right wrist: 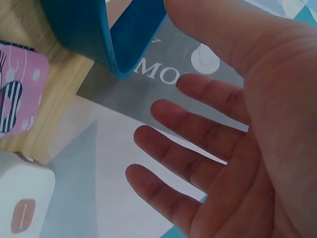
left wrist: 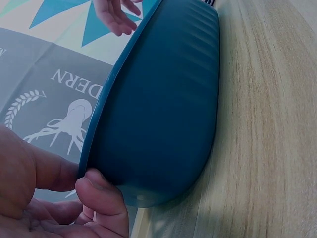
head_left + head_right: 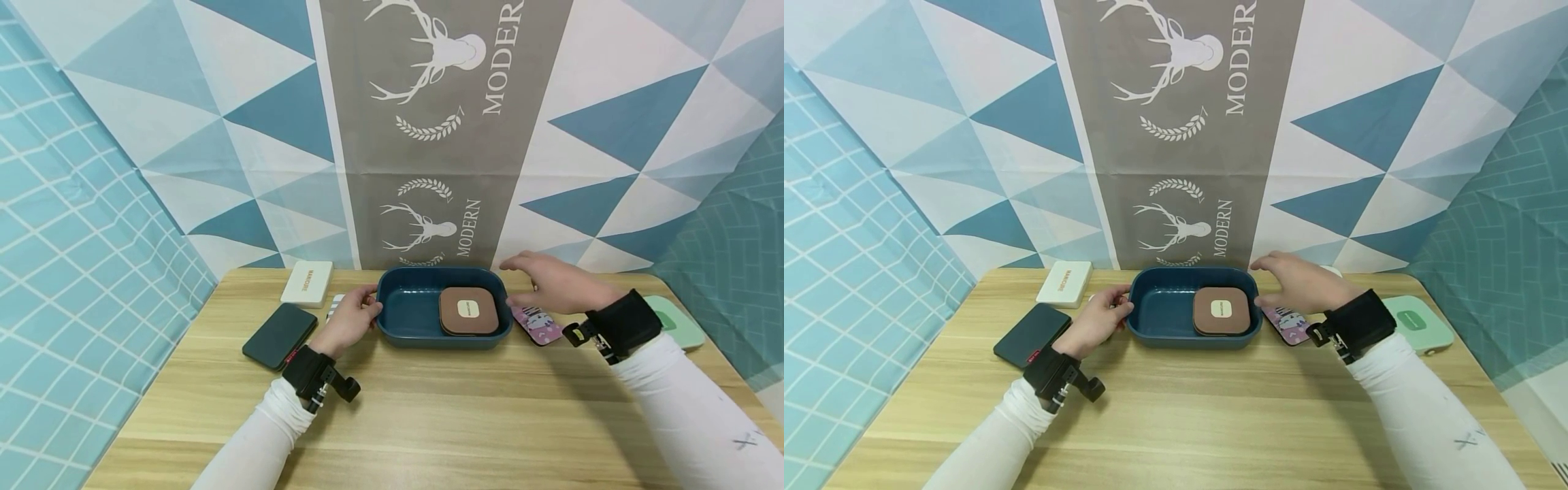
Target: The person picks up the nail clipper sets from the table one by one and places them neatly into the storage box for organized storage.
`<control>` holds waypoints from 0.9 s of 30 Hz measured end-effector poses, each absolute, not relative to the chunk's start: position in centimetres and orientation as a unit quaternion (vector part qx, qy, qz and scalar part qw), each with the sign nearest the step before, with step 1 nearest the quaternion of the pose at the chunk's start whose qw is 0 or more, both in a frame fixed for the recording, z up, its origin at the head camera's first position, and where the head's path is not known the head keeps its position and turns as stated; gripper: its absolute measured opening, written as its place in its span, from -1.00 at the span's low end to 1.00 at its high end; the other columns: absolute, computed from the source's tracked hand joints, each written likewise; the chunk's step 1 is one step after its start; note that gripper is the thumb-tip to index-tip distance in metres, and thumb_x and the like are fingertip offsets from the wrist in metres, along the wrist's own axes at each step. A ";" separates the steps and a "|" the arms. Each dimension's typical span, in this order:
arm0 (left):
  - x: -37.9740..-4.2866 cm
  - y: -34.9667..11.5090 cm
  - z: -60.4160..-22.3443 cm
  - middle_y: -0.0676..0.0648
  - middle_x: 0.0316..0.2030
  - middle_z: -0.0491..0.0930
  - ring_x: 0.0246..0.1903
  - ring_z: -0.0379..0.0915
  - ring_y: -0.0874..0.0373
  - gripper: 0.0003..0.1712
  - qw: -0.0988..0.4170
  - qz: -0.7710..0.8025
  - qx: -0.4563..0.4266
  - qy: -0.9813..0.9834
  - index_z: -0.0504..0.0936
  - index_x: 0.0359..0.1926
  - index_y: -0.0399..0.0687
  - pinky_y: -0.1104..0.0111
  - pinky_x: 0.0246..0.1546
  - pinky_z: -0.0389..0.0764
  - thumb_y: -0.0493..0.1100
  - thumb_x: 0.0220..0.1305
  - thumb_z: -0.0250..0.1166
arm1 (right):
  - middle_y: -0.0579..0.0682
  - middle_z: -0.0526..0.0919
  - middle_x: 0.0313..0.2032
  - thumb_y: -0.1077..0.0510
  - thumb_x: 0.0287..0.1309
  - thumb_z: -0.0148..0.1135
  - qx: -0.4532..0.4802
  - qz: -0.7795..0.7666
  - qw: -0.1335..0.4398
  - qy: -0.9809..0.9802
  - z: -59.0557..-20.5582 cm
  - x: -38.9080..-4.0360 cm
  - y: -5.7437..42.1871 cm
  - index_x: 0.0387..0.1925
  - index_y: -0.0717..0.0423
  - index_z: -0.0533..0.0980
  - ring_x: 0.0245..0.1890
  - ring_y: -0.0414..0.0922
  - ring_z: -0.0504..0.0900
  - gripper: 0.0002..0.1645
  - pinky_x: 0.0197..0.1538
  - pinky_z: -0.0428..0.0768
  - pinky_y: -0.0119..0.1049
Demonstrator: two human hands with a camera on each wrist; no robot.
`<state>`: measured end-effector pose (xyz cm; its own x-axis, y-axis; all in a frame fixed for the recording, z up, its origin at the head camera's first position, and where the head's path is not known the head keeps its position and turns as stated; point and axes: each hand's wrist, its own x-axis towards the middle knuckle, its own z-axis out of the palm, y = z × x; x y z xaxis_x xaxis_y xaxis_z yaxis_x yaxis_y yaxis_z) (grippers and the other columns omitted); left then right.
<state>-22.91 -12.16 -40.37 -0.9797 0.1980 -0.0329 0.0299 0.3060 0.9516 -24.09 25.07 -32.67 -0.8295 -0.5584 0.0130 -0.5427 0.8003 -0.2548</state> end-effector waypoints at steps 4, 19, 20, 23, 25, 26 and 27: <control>-23.0 -12.1 -40.4 -0.17 -0.27 0.40 -0.48 0.39 0.05 -0.51 0.073 0.586 0.073 0.804 0.29 0.33 -0.32 0.29 -0.50 0.46 -0.34 0.41 0.04 | 0.13 0.45 0.16 -0.24 0.10 0.31 -0.285 -0.122 0.024 0.951 -32.6 -24.1 25.8 0.26 0.15 0.38 -0.09 -0.06 0.52 -0.18 -0.03 0.53 -0.07; -23.0 -12.3 -40.7 -0.18 -0.24 0.41 -0.47 0.40 0.04 -0.50 0.069 0.582 0.067 0.808 0.29 0.34 -0.28 0.21 -0.43 0.49 -0.32 0.42 0.04 | 0.13 0.46 0.13 -0.35 0.09 0.24 -0.250 -0.123 0.018 0.960 -32.7 -24.0 28.7 0.25 0.15 0.37 0.05 0.04 0.47 -0.12 0.00 0.55 -0.02; -23.0 -12.3 -40.7 -0.18 -0.25 0.41 -0.47 0.40 0.05 -0.50 0.069 0.582 0.067 0.808 0.29 0.34 -0.29 0.22 -0.44 0.49 -0.32 0.42 0.05 | 0.14 0.45 0.15 -0.35 0.08 0.24 -0.246 -0.127 0.018 0.961 -32.7 -23.9 28.9 0.25 0.15 0.37 0.06 0.05 0.47 -0.11 -0.01 0.55 -0.01; -22.9 -12.2 -40.6 -0.17 -0.26 0.40 -0.48 0.40 0.04 -0.50 0.068 0.583 0.068 0.807 0.28 0.34 -0.30 0.24 -0.46 0.48 -0.32 0.42 0.05 | 0.16 0.42 0.18 -0.40 0.05 0.24 -0.233 -0.132 0.009 0.963 -32.9 -23.9 29.5 0.25 0.16 0.38 0.12 0.10 0.44 -0.07 0.03 0.53 0.02; -22.8 -12.2 -40.5 -0.17 -0.26 0.40 -0.48 0.40 0.04 -0.50 0.068 0.585 0.070 0.805 0.28 0.34 -0.31 0.27 -0.47 0.47 -0.32 0.42 0.04 | 0.20 0.41 0.19 -0.40 0.03 0.24 -0.224 -0.133 0.000 0.966 -33.0 -23.9 29.8 0.25 0.18 0.38 0.13 0.13 0.44 -0.05 0.04 0.50 0.06; -22.8 -12.2 -40.5 -0.17 -0.27 0.40 -0.49 0.40 0.04 -0.50 0.068 0.585 0.070 0.805 0.28 0.34 -0.31 0.29 -0.48 0.46 -0.33 0.42 0.04 | 0.22 0.41 0.19 -0.40 0.04 0.24 -0.219 -0.130 -0.005 0.967 -33.1 -23.9 30.0 0.25 0.20 0.37 0.13 0.16 0.43 -0.04 0.05 0.49 0.09; -22.8 -12.2 -40.5 -0.17 -0.27 0.40 -0.49 0.40 0.03 -0.50 0.067 0.586 0.071 0.805 0.28 0.34 -0.31 0.30 -0.49 0.45 -0.33 0.41 0.04 | 0.24 0.40 0.19 -0.38 0.05 0.25 -0.215 -0.127 -0.009 0.968 -33.1 -23.9 30.1 0.25 0.23 0.36 0.13 0.17 0.43 -0.04 0.05 0.48 0.11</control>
